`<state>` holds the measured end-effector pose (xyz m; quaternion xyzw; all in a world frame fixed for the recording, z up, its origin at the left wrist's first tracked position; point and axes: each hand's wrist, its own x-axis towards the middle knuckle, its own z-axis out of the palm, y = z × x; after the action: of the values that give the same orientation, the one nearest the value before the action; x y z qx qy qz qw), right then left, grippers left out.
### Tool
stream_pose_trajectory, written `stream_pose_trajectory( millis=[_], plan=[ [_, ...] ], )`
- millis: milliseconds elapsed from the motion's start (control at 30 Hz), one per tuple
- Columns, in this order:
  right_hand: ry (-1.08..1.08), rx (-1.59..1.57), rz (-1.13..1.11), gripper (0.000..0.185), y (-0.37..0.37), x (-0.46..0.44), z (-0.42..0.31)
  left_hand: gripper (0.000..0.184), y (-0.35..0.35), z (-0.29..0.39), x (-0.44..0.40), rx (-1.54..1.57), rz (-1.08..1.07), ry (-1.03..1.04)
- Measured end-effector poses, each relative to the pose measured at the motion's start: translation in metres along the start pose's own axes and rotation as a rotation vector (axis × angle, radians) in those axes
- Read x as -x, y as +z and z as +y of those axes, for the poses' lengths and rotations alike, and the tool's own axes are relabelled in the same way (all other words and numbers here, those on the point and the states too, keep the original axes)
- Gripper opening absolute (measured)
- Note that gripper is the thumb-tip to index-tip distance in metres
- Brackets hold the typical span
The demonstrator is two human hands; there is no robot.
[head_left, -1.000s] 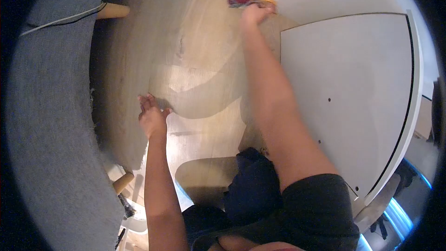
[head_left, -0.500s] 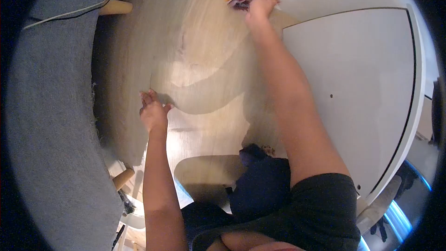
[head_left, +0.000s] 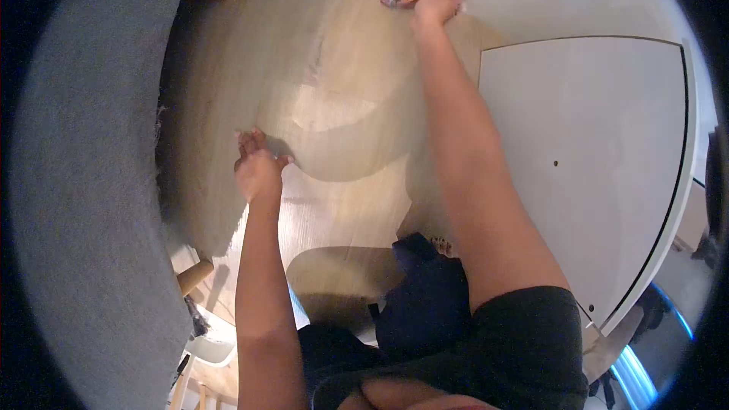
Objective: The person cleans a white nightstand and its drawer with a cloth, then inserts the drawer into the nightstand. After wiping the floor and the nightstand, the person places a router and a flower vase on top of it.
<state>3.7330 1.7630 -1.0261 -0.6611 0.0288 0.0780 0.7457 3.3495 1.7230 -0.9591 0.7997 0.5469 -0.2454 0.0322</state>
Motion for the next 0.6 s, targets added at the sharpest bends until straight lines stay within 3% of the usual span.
stream_pose_trajectory(
  millis=[33,67,100,200,267,300,367,400,500,533,600],
  plan=[
    [0.069,0.091,0.017,0.053,0.001,-0.011,0.014,0.082,0.001,-0.001,-0.001,0.004,-0.012,-0.008],
    [-0.160,0.267,-0.023,0.048,-0.010,-0.012,0.011,0.083,-0.004,0.000,-0.002,0.003,-0.026,-0.010],
    [-0.156,0.268,-0.030,0.048,-0.031,-0.005,-0.006,0.083,-0.002,-0.001,-0.001,0.004,-0.029,-0.017],
    [-0.223,0.541,-0.357,0.045,-0.072,0.008,-0.047,0.083,0.002,-0.003,0.002,0.015,0.036,0.031],
    [-0.721,1.122,-0.732,0.046,-0.080,0.008,-0.037,0.085,-0.003,0.000,-0.002,0.050,-0.045,-0.004],
    [-0.722,1.110,-0.738,0.046,-0.077,0.017,-0.019,0.085,-0.003,0.001,-0.004,0.046,-0.042,-0.015],
    [-1.132,1.367,-0.280,0.047,-0.064,0.051,0.034,0.084,0.006,-0.002,-0.005,0.022,0.007,0.001],
    [-1.207,1.354,-0.233,0.044,-0.048,0.057,0.042,0.084,0.009,-0.004,-0.005,0.023,-0.004,-0.016],
    [-1.159,1.195,-0.831,0.041,0.001,0.123,0.055,0.082,0.013,-0.005,-0.003,0.058,0.065,0.039],
    [-1.302,1.254,-0.971,0.035,-0.004,0.173,0.037,0.079,0.015,-0.006,-0.006,0.067,0.067,0.046],
    [-1.300,0.390,-1.459,0.029,-0.017,0.236,0.044,0.076,0.013,-0.014,-0.001,0.080,0.074,0.022]
  ],
)
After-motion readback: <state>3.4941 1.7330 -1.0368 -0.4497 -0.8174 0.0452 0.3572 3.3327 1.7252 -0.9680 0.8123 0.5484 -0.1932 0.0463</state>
